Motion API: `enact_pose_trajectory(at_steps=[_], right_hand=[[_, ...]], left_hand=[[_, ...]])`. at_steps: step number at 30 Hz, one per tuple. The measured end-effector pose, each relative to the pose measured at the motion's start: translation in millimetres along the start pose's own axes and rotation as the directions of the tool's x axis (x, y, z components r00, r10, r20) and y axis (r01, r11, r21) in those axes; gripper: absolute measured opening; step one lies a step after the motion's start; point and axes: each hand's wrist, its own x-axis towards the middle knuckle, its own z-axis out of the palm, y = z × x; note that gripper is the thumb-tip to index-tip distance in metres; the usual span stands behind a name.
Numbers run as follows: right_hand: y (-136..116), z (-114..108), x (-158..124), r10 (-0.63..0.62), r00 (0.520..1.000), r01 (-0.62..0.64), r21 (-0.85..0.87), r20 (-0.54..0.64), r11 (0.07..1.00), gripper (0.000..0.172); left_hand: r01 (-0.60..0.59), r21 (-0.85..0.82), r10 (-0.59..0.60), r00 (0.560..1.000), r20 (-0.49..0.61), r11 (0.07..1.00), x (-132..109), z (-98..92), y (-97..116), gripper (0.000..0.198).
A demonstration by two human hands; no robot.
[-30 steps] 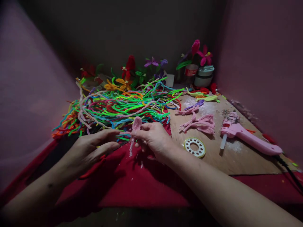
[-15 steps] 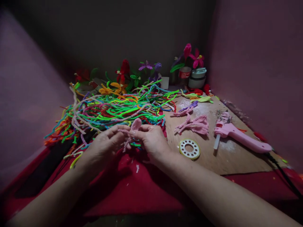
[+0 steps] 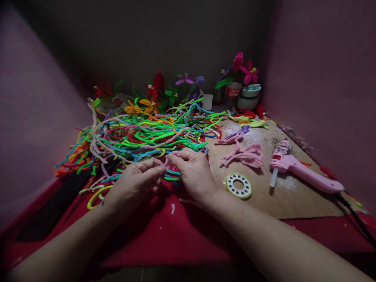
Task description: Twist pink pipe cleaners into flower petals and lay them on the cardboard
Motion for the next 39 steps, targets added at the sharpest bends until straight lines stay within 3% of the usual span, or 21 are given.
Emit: enact_pose_trajectory(at_steps=[3, 9, 14, 17, 20, 25, 33, 39], right_hand=[[-2, 2, -2, -0.05, 0.998, 0.048, -0.049, -0.049, 0.998, 0.018], [-2, 5, 0, 0.103, 0.991, -0.121, 0.227, 0.088, 0.966, 0.013], [2, 3, 0, 0.112, 0.992, -0.121, 0.209, 0.055, 0.97, 0.007], [2, 3, 0, 0.104, 0.99, -0.127, 0.283, 0.096, 0.951, 0.01], [1, 4, 0, 0.103, 0.98, -0.161, 0.374, 0.17, 0.914, 0.013], [3, 5, 0, 0.098, 0.976, -0.162, 0.351, 0.194, 0.922, 0.011], [1, 10, -7, 0.118, 0.989, -0.138, 0.26, 0.09, 0.956, 0.015], [-4, 11, -11, 0.096, 0.99, -0.118, 0.22, 0.105, 0.968, 0.013]], left_hand=[[-0.044, -0.044, 0.044, 0.999, -0.01, 0.998, 0, 0.7, -3, 0.014], [-0.093, -0.027, 0.093, 0.996, -0.011, 0.995, 1, -1.0, -4, 0.015], [-0.107, -0.015, 0.107, 0.994, -0.01, 0.994, 2, -2.9, -5, 0.013], [-0.108, -0.072, 0.106, 0.994, -0.04, 0.992, 4, -4.0, -5, 0.012], [-0.04, -0.275, 0.055, 0.997, 0.047, 0.96, 8, -6.2, -5, 0.009], [0.172, -0.501, -0.063, 0.972, 0.227, 0.848, 8, -9.3, -4, 0.008], [0.281, -0.574, -0.11, 0.943, 0.314, 0.769, 7, -8.1, -3, 0.014], [0.345, -0.583, -0.094, 0.904, 0.417, 0.735, 7, -14.3, -8, 0.017]])
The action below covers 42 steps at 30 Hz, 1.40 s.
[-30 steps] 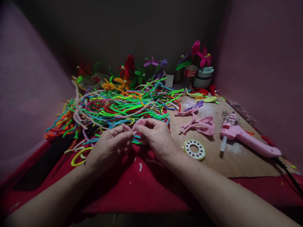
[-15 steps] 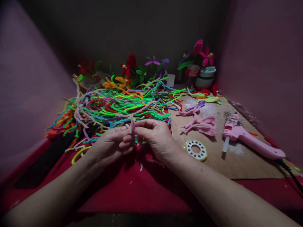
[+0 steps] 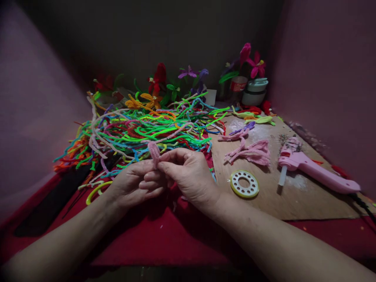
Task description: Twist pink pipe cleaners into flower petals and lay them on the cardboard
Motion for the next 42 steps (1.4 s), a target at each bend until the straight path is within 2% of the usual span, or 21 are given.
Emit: enact_pose_trajectory(at_steps=[7, 13, 17, 20, 24, 28, 33, 38, 42], right_hand=[[-5, 3, -5, -0.041, 0.999, 0.04, -0.131, -0.003, 0.991, 0.009], [-1, 3, -7, -0.146, 0.989, 0.144, -0.264, 0.013, 0.954, 0.007], [-1, 2, -8, -0.223, 0.974, 0.222, -0.348, 0.038, 0.911, 0.006], [-2, 2, -10, -0.31, 0.948, 0.308, -0.425, 0.068, 0.851, 0.008], [-3, 2, -11, -0.455, 0.883, 0.447, -0.492, 0.111, 0.747, 0.01], [-2, 3, -12, -0.454, 0.882, 0.455, -0.488, 0.129, 0.745, 0.01], [-3, 4, -14, -0.437, 0.89, 0.443, -0.458, 0.125, 0.771, 0.01], [-3, 5, -14, -0.497, 0.856, 0.488, -0.54, 0.142, 0.686, 0.01], [-2, 2, -13, -0.554, 0.807, 0.552, -0.593, 0.203, 0.586, 0.01]], left_hand=[[0.002, 0.028, -0.003, 0.999, 0.04, 1.0, 0, -3.9, -2, 0.011], [0.022, 0.056, -0.024, 0.999, 0.031, 0.998, 0, -1.2, -3, 0.011], [0.01, 0.053, -0.014, 0.997, 0.071, 0.999, -2, -2.4, -4, 0.012], [-0.004, 0.073, -0.002, 0.997, 0.078, 0.997, -3, -2.5, -4, 0.012], [0.028, 0.1, -0.032, 0.999, 0.038, 0.995, -4, 1.3, -4, 0.011], [0.024, 0.117, -0.031, 0.998, 0.054, 0.993, -5, 3.8, -2, 0.012], [0.069, 0.197, -0.079, 0.996, 0.041, 0.978, -7, 3.7, -1, 0.028], [0.047, 0.195, -0.047, 0.999, -0.003, 0.98, -6, 5.2, -4, 0.026], [0.01, 0.177, -0.008, 1.0, -0.015, 0.984, -6, 4.2, -6, 0.022]])
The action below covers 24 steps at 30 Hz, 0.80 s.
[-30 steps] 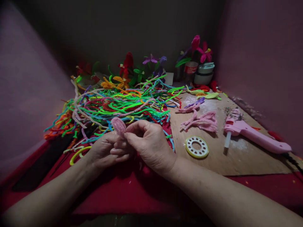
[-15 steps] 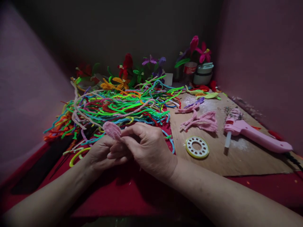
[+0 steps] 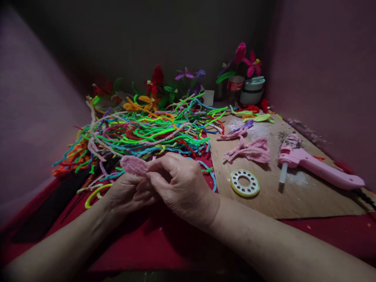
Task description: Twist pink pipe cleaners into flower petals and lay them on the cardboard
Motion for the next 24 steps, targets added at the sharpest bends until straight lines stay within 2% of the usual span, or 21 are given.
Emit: enact_pose_trajectory(at_steps=[4, 10, 13, 16, 24], right_hand=[[3.6, -0.9, -0.7, -0.077, 0.997, 0.077, -0.027, 0.02, 0.997, 0.01], [4.0, 1.3, -4.2, -0.119, 0.993, 0.12, -0.1, 0.013, 0.988, 0.009], [2.7, 2.1, -5.8, -0.149, 0.989, 0.149, -0.122, 0.002, 0.981, 0.007], [1.5, 2.0, -6.7, -0.176, 0.984, 0.177, -0.099, 0.014, 0.979, 0.009], [1.4, 2.2, -7.6, -0.186, 0.983, 0.186, -0.046, 0.005, 0.981, 0.013]], left_hand=[[-0.026, -0.037, 0.027, 0.999, 0.036, 0.999, 0.9, 0.0, -1.2, 0.015], [-0.073, -0.051, 0.074, 0.997, 0.023, 0.996, 1.5, 3.8, -1.9, 0.017], [-0.04, -0.054, 0.043, 0.998, 0.045, 0.998, 0.1, 3.5, -1.8, 0.021], [-0.017, -0.028, 0.018, 0.999, 0.038, 0.999, -0.8, 4.1, -0.4, 0.023], [-0.055, -0.056, 0.059, 0.995, 0.081, 0.997, 0.6, 3.2, -0.6, 0.013]])
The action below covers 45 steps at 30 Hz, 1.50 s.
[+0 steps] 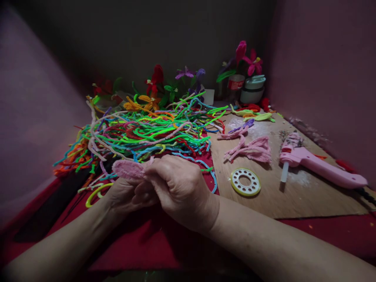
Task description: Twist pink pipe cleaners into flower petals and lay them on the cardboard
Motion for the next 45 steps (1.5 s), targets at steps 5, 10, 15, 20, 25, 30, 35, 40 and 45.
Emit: enact_pose_trajectory(at_steps=[5, 10, 15, 20, 25, 30, 35, 40, 45], right_hand=[[1, 1, 0, -0.015, 1.0, 0.015, -0.035, -0.019, 0.999, 0.012], [2, 1, 1, -0.012, 1.0, 0.011, -0.047, -0.025, 0.999, 0.01], [4, 0, 1, -0.024, 1.0, 0.024, -0.083, -0.003, 0.996, 0.011], [3, 0, 1, -0.02, 1.0, 0.02, -0.112, 0.003, 0.994, 0.01], [4, 0, 0, -0.037, 0.999, 0.037, -0.129, 0.005, 0.991, 0.009], [4, 1, 1, -0.032, 0.999, 0.032, -0.141, 0.0, 0.99, 0.009], [5, 2, 1, -0.007, 1.0, 0.006, -0.146, -0.008, 0.989, 0.01], [7, 3, 0, 0.001, 1.0, -0.003, -0.133, -0.011, 0.991, 0.01], [10, 3, 3, 0.053, 0.999, -0.052, -0.076, 0.007, 0.996, 0.011]], left_hand=[[-0.015, 0.016, 0.015, 1.0, -0.016, 1.0, 0, 0.7, -1, 0.019], [-0.039, 0.023, 0.04, 0.997, -0.071, 0.999, 0, 3.9, -1, 0.017], [-0.042, 0.019, 0.043, 0.997, -0.059, 0.999, 0, 4.6, -1, 0.021], [-0.032, -0.031, 0.03, 0.998, -0.047, 0.999, 0, -0.9, -3, 0.021], [-0.052, -0.035, 0.051, 0.998, -0.035, 0.998, 0, -3.4, -4, 0.022], [-0.108, -0.043, 0.106, 0.993, -0.046, 0.993, 0, -2.0, -4, 0.021], [-0.132, -0.032, 0.129, 0.989, -0.076, 0.991, 1, -2.7, -7, 0.022], [-0.175, 0.013, 0.175, 0.98, -0.092, 0.984, 1, -7.1, -9, 0.02], [-0.204, 0.058, 0.209, 0.974, -0.088, 0.977, 2, -9.2, -10, 0.018]])
